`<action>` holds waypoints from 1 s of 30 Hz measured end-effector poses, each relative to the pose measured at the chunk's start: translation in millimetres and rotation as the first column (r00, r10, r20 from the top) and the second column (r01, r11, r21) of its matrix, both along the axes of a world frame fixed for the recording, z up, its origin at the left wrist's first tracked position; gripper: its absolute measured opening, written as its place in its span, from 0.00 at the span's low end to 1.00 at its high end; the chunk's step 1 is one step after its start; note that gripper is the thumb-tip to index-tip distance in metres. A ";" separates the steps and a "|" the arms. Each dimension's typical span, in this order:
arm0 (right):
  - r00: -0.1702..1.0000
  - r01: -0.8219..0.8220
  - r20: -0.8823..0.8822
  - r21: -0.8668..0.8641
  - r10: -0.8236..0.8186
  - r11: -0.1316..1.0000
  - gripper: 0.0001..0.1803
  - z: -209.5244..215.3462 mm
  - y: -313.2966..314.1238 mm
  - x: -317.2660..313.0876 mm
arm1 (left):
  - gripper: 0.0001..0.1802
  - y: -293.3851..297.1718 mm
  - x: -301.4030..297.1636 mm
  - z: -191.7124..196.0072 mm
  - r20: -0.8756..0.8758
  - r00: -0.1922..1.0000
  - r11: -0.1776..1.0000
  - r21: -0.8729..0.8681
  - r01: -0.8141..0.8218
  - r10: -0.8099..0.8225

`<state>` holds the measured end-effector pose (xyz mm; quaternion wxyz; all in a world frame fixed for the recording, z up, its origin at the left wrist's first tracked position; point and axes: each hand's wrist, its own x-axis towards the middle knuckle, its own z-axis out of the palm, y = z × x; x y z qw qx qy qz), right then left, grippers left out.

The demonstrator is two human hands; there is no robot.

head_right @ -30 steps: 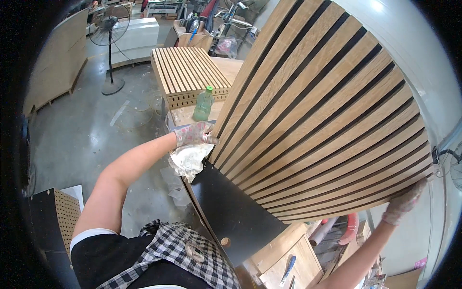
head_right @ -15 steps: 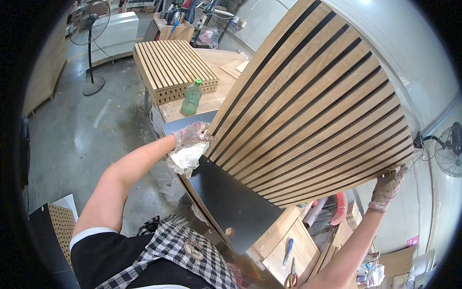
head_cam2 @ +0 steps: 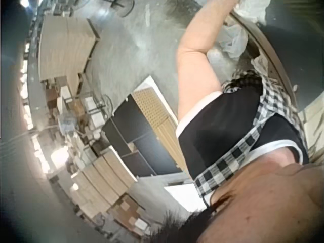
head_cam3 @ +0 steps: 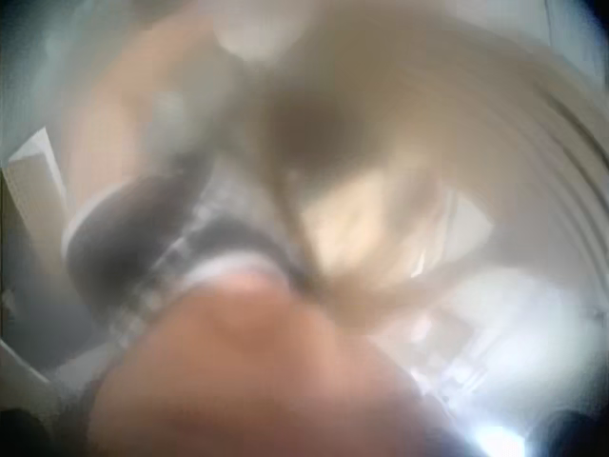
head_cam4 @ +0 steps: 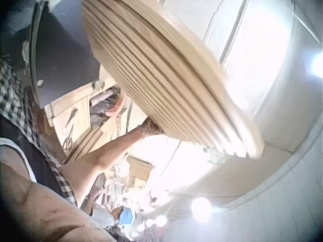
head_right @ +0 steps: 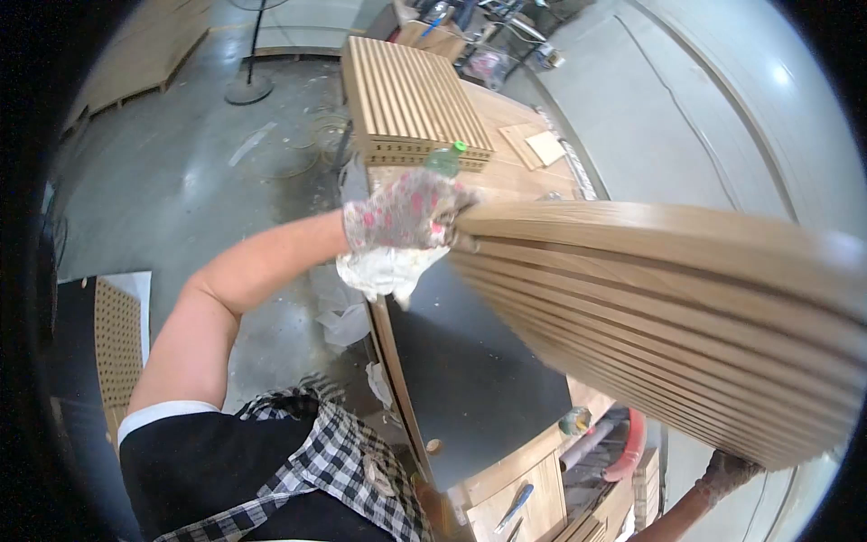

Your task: The person wipes down large black and slatted wooden panels using a cloth and a cleaning solution, then applies a dark substance with a brush to holes in the boards.

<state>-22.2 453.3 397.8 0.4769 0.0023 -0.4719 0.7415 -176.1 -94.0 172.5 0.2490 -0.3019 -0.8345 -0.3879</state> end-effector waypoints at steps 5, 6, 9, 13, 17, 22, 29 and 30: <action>0.926 -0.313 -0.236 -0.043 0.295 0.949 0.37 -32.3 19.9 -52.8 | 0.21 -65.7 26.0 59.8 -0.399 0.903 0.982 -0.030 -0.188 0.160; 0.922 -0.361 -0.163 -0.033 0.351 0.932 0.37 -38.5 4.3 -69.7 | 0.20 -80.6 30.7 68.8 -0.263 0.961 0.995 0.078 -0.066 0.084; 0.929 -0.367 0.021 -0.067 0.369 0.928 0.37 -49.5 -119.0 -100.9 | 0.22 -132.3 22.9 75.8 -0.456 0.836 0.949 0.070 -0.307 0.304; 0.741 -0.671 -0.105 -0.115 0.663 0.732 0.37 -74.7 -144.3 -174.8 | 0.53 -224.5 -5.3 57.4 -0.533 0.799 0.939 -0.019 -0.342 0.280; 0.718 -0.695 -0.137 -0.091 0.683 0.713 0.38 -120.6 -238.2 -213.7 | 0.20 -310.3 -29.2 28.7 -0.681 0.597 0.802 -0.024 -0.597 0.424; 0.813 -0.576 -0.021 -0.180 0.582 0.798 0.38 -174.2 -304.1 -233.9 | 0.19 -401.8 -71.1 16.3 -0.743 0.559 0.799 -0.055 -0.598 0.368; 0.852 -0.446 0.142 -0.306 0.503 0.841 0.38 -249.3 -356.2 -300.3 | 0.28 -474.4 -140.2 -25.7 -0.724 0.553 0.670 -0.170 -0.723 0.412; 0.855 -0.429 0.159 -0.320 0.494 0.845 0.38 -259.3 -359.9 -310.7 | 0.28 -478.1 -153.5 -33.0 -0.695 0.585 0.670 -0.199 -0.715 0.418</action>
